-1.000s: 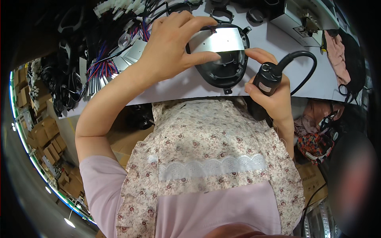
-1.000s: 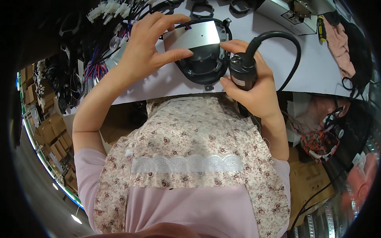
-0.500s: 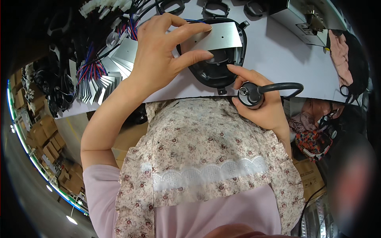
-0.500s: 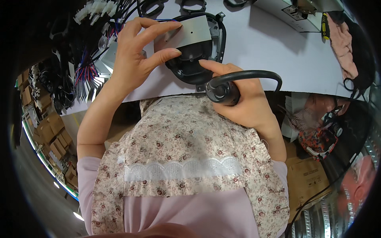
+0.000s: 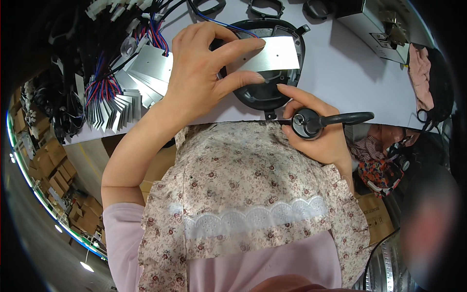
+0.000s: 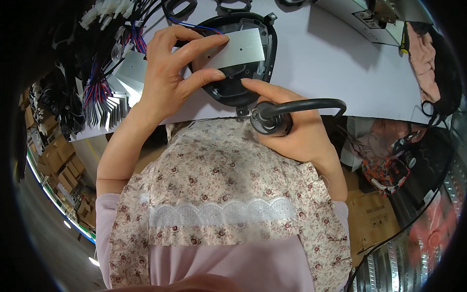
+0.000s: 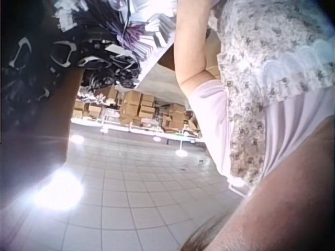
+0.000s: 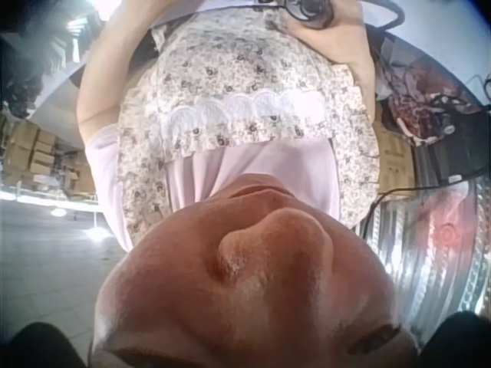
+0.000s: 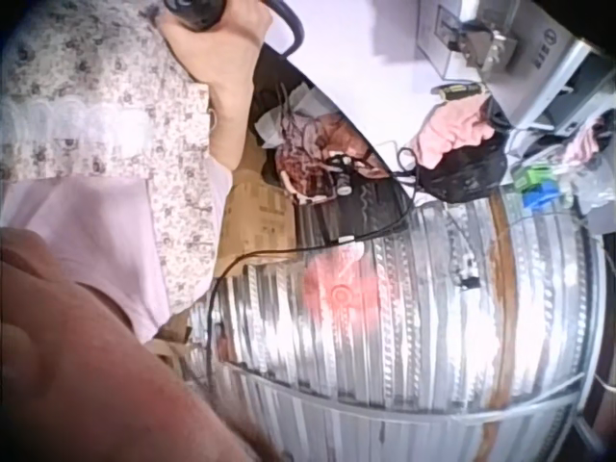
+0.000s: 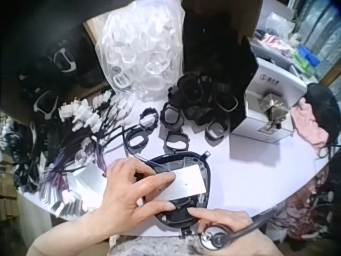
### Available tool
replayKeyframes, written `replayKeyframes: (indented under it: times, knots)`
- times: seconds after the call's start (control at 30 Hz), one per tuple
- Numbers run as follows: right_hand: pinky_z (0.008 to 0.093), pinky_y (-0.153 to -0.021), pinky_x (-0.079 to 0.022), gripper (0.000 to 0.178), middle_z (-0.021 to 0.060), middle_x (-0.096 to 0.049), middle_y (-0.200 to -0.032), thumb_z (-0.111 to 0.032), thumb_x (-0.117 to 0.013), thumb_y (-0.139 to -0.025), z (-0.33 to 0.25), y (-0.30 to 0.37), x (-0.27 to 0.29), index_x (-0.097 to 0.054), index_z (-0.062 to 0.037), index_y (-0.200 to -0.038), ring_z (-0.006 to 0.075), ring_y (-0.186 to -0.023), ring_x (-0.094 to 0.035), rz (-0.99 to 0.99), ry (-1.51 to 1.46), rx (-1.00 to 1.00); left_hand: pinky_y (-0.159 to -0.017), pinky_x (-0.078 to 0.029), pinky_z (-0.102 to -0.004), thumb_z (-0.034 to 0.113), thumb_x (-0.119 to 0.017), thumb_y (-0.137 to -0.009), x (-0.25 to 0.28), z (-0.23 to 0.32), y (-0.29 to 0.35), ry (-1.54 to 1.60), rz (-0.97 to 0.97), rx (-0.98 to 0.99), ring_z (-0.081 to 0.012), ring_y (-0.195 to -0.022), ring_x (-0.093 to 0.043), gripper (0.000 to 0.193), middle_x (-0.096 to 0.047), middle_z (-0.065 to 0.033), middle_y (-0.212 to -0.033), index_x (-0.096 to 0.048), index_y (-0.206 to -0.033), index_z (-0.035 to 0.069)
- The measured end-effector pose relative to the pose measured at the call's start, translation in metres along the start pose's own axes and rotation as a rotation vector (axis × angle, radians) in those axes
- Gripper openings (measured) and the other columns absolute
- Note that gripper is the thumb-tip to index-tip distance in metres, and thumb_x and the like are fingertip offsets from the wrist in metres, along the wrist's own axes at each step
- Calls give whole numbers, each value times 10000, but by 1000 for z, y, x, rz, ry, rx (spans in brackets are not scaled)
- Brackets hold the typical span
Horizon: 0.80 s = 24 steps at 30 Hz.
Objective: The person assembles plastic housings by inserting metal plates and wiring harnesses into them, then secures the components with a power screwdriver.
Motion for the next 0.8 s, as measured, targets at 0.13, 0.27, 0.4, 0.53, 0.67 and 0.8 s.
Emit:
replayKeyframes:
  times: [0.13,0.27,0.4,0.53,0.67,0.8]
  knots:
    - [245,-799,-508,690,22,-674,-940,13,-745,-786,1,1,0,-587,-91,-1449,83,-852,-624,1,27,17,-982,-374,-414,460,-814,-782,-1,0,0,12,-2,1,-237,-1062,-551,525,-628,-9,-1083,-752,-1255,243]
    - [289,-833,-521,760,58,-677,-977,-24,-764,-726,0,1,1,-590,-115,-1461,135,-893,-636,-18,6,-43,-981,-373,-415,476,-812,-775,-2,-2,2,10,6,-2,-237,-1061,-547,531,-623,-10,-1081,-755,-1250,247]
    - [276,-816,-515,767,44,-675,-959,-10,-757,-731,5,0,4,-583,-120,-1470,117,-889,-627,-18,-25,-13,-980,-371,-415,476,-813,-774,-3,0,-4,4,8,4,-237,-1060,-547,527,-621,-12,-1074,-757,-1246,249]
    - [282,-782,-524,678,44,-677,-930,9,-743,-742,-8,-1,9,-617,-71,-1404,117,-868,-642,-16,-89,-64,-966,-382,-416,471,-819,-771,-3,0,-7,12,21,-3,-244,-1054,-547,532,-616,-16,-1069,-756,-1246,242]
    - [288,-690,-543,333,113,-662,-817,0,-749,-730,-36,22,42,-629,13,-1040,182,-747,-666,223,-391,88,-962,-397,-414,434,-834,-762,-2,0,-8,59,1,-10,-271,-1049,-537,537,-606,-41,-1072,-750,-1243,211]
    - [314,-637,-438,199,73,-532,-864,-139,-601,-919,-74,34,125,-553,-68,-1099,195,-752,-496,473,-587,718,-973,-396,-413,401,-840,-759,1,6,-4,83,-21,1,-286,-1064,-523,542,-592,-62,-1083,-742,-1244,180]
Point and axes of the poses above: each hand's wrist, its own y-axis away from the middle knuckle, its own x-axis out of the back of the hand, z = x × y, the point moved 1 cm from there along -y, towards the middle knuckle
